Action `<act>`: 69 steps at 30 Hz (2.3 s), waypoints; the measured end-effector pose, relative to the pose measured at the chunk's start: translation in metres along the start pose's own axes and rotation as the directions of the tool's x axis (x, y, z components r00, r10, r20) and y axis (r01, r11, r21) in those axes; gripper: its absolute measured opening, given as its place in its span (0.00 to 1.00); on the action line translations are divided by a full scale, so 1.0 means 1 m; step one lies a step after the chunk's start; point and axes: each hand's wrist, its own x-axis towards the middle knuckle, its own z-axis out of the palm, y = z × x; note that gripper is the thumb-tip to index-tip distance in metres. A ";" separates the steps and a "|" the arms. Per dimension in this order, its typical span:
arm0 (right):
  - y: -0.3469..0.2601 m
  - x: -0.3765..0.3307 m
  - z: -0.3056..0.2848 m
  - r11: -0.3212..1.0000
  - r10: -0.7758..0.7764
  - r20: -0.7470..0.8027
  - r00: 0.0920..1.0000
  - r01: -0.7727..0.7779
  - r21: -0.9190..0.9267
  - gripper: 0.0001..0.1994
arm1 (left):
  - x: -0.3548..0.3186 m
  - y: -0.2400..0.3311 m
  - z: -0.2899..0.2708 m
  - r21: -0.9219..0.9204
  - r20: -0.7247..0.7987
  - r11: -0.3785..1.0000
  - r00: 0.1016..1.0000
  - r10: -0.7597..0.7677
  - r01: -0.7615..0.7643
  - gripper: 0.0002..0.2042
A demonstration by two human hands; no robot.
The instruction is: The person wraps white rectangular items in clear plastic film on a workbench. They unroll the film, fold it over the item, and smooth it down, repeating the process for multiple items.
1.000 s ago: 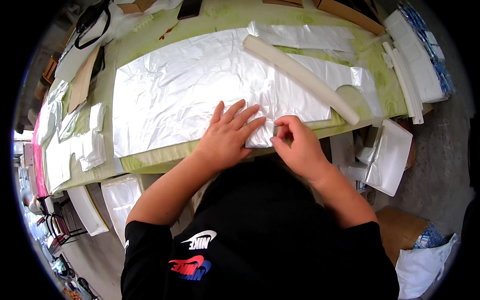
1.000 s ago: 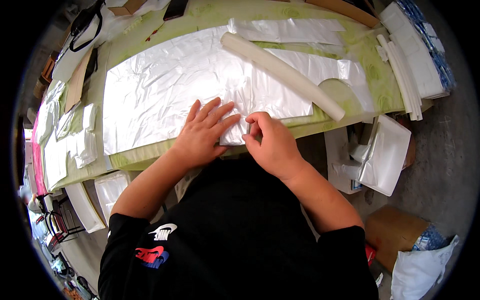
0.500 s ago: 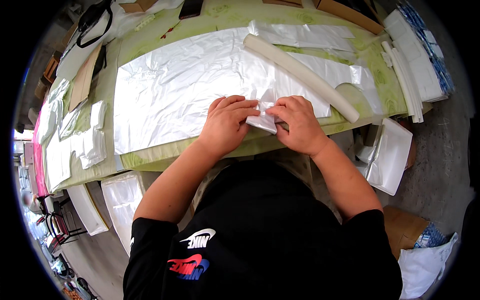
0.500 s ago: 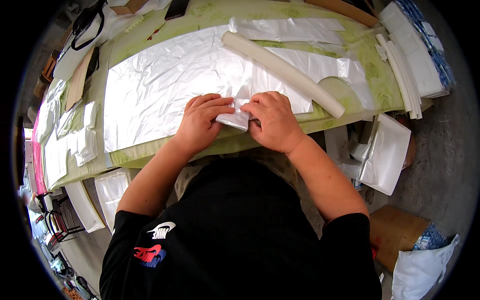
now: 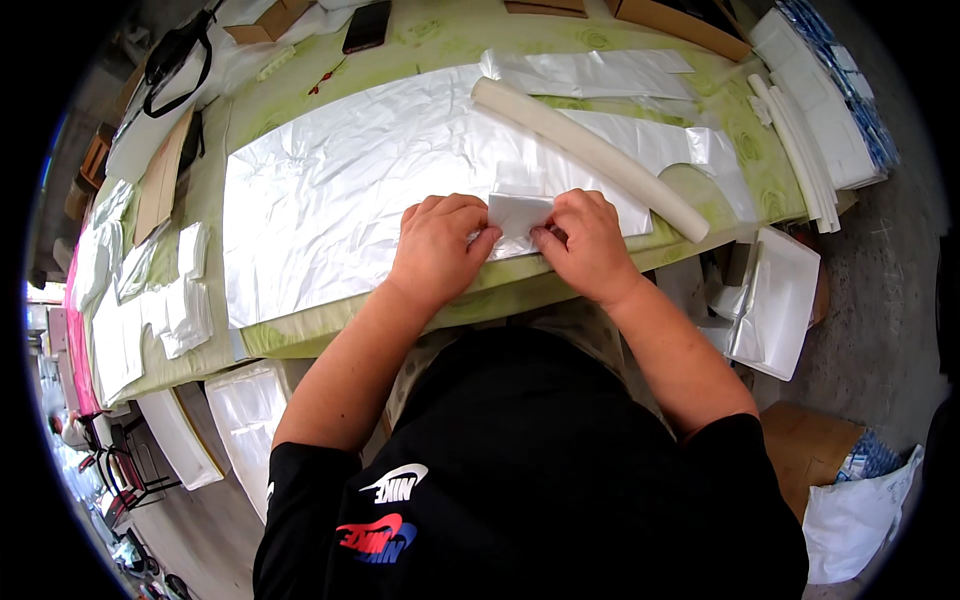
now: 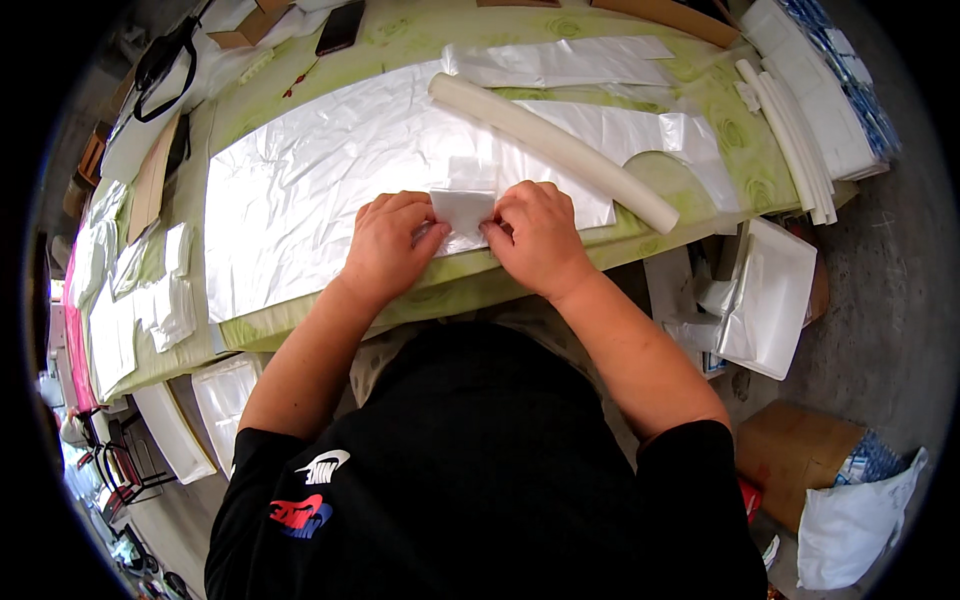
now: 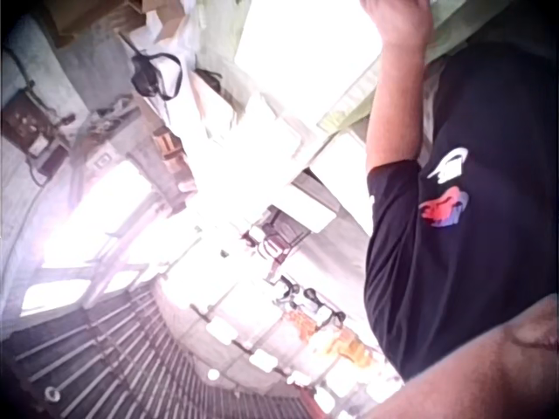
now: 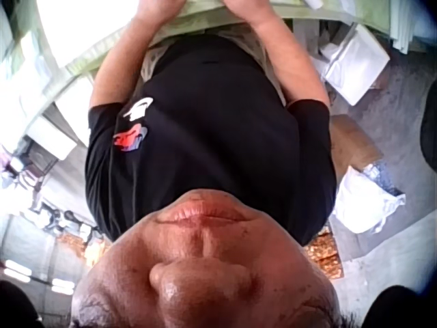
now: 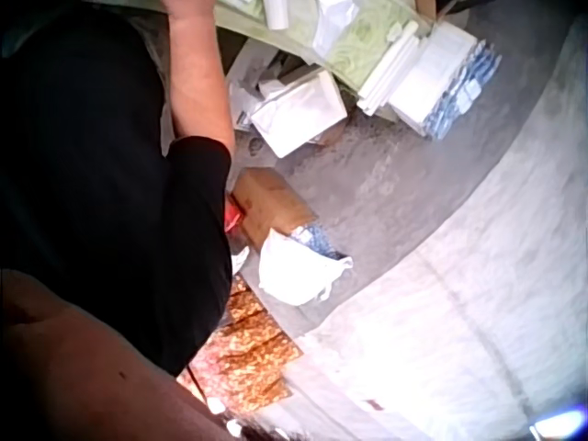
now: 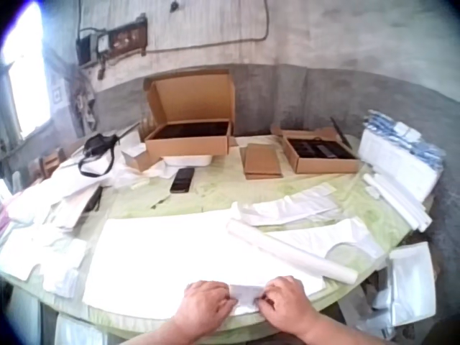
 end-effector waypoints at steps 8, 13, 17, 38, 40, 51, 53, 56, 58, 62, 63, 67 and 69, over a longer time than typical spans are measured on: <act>-0.010 0.008 0.011 0.968 0.107 -0.066 0.992 -0.119 -0.222 0.08 | 0.017 0.005 0.010 0.107 -0.029 0.990 0.996 -0.086 0.089 0.09; -0.011 0.018 0.013 0.931 0.202 0.013 0.979 -0.188 -0.312 0.09 | 0.026 0.001 0.015 0.138 -0.027 0.986 0.995 -0.092 0.095 0.10; -0.014 0.023 0.010 0.914 0.243 0.055 0.968 -0.210 -0.348 0.09 | 0.031 0.002 0.014 0.111 0.012 0.989 0.995 -0.104 0.102 0.10; -0.026 0.061 -0.021 0.909 0.407 0.394 0.824 -0.323 -0.263 0.28 | -0.107 0.022 0.002 -0.716 0.493 0.480 0.854 -0.167 0.507 0.20; -0.041 0.049 -0.018 0.942 0.328 0.423 0.845 -0.258 -0.215 0.26 | -0.122 0.016 0.008 -0.711 0.655 0.125 0.716 -0.240 0.692 0.25; -0.091 -0.006 0.010 0.733 0.240 0.464 0.853 -0.473 0.489 0.17 | -0.117 0.029 0.008 -0.809 0.588 -0.329 0.690 -0.422 0.488 0.15; -0.092 -0.006 0.014 0.624 0.225 0.548 0.806 -0.551 0.554 0.14 | -0.119 0.025 0.007 -0.816 0.575 -0.347 0.707 -0.410 0.462 0.16; -0.099 -0.008 0.023 0.613 0.239 0.417 0.877 -0.469 0.636 0.09 | -0.114 0.031 -0.006 -0.860 0.488 -0.444 0.665 -0.565 0.253 0.15; -0.104 -0.005 0.023 0.637 0.250 0.368 0.895 -0.439 0.634 0.08 | -0.114 0.034 -0.019 -0.910 0.411 -0.270 0.614 -0.674 0.313 0.10; -0.113 0.010 0.028 0.676 0.182 0.349 0.919 -0.375 0.635 0.10 | -0.127 0.030 -0.017 -0.988 0.112 0.002 0.730 -0.674 0.153 0.06; -0.115 0.013 0.030 0.683 0.168 0.349 0.922 -0.364 0.634 0.11 | -0.129 0.017 -0.019 -0.974 0.109 0.079 0.740 -0.663 0.214 0.06; -0.106 0.016 0.044 0.741 0.089 0.252 0.964 -0.233 0.630 0.12 | -0.125 -0.052 -0.100 -0.873 -0.055 0.391 0.736 -0.674 0.293 0.04; -0.095 0.011 0.049 0.769 0.075 0.268 0.961 -0.227 0.598 0.11 | -0.118 -0.102 -0.159 -0.675 -0.284 0.660 0.709 -0.646 0.331 0.11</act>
